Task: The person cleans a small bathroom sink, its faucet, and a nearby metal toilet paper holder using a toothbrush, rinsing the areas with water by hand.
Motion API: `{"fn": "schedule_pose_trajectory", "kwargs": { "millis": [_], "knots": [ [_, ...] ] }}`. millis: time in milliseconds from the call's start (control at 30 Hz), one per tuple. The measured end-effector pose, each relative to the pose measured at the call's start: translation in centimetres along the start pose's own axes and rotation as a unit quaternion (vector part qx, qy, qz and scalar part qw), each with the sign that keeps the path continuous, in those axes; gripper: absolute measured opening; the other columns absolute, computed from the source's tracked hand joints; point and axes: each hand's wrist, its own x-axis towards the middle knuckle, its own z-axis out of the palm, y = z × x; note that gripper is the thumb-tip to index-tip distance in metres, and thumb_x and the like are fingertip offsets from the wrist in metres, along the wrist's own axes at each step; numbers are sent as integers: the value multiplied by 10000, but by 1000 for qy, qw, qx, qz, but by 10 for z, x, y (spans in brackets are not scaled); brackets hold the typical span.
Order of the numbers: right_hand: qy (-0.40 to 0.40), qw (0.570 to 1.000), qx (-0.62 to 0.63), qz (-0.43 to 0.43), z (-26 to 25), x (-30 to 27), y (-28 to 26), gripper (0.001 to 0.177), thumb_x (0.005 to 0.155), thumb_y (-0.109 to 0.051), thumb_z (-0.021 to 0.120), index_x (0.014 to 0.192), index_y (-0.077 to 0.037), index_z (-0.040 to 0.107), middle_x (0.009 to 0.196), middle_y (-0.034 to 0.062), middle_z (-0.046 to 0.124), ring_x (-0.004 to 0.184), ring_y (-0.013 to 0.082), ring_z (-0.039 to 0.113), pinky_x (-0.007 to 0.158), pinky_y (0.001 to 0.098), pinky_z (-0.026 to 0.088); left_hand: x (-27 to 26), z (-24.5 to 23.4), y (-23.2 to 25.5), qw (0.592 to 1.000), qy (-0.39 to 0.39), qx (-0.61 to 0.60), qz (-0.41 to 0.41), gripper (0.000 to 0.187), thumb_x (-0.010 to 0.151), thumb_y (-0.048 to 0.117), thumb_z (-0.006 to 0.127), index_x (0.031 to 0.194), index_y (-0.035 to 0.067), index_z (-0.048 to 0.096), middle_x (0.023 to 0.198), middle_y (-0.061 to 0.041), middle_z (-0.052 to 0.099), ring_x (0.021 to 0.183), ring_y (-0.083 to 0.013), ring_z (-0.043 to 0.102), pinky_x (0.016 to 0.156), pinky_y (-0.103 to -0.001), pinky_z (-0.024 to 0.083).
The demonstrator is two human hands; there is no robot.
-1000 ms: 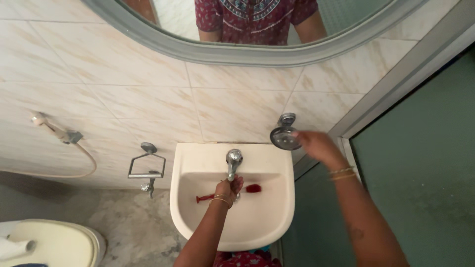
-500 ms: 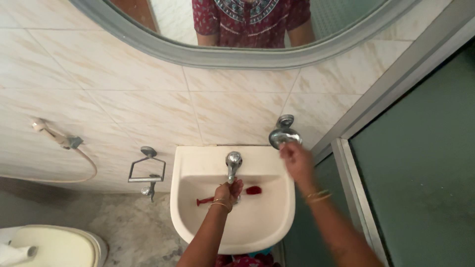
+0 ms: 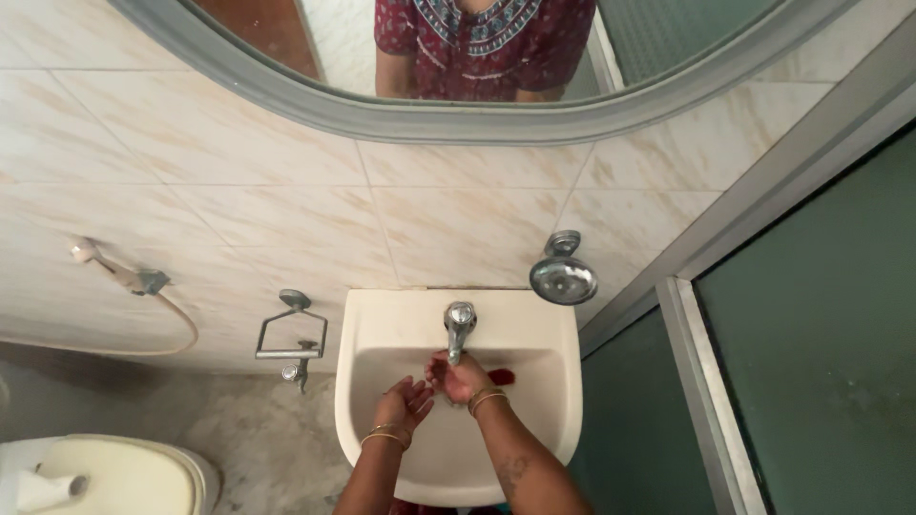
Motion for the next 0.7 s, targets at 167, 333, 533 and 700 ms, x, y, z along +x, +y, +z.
{"fn": "schedule_pose_trajectory", "kwargs": {
  "millis": [167,333,533,700],
  "knots": [
    [43,997,59,15,8,-4,8,158,961,-144,661,864,-31,607,739,98,659,663,219,651,592,300,537,13,13,-12,1000,15,17,-17,267,1022,231,526,1229,72,584,1014,-63,713,898,-217,672,845,-412,581],
    [79,995,59,-34,-4,-44,-10,229,993,-184,596,786,-87,601,672,34,603,554,121,541,461,233,414,34,50,-32,995,-79,53,-43,293,1001,229,476,1099,51,688,859,-76,681,724,-210,626,650,-364,579],
    [-1,978,-42,-204,89,-155,-159,312,1032,-211,502,756,-104,599,667,20,612,537,115,548,483,256,456,41,92,-50,997,-45,32,-53,282,1038,169,458,1159,2,649,962,-140,692,770,-247,649,709,-365,602],
    [201,573,-739,-293,142,-218,-251,306,1044,-224,541,821,-51,657,721,88,644,623,219,606,584,362,522,42,102,-49,997,-66,6,-36,257,1020,163,456,1126,29,647,959,-139,685,768,-273,654,677,-392,572]
  ]
}}
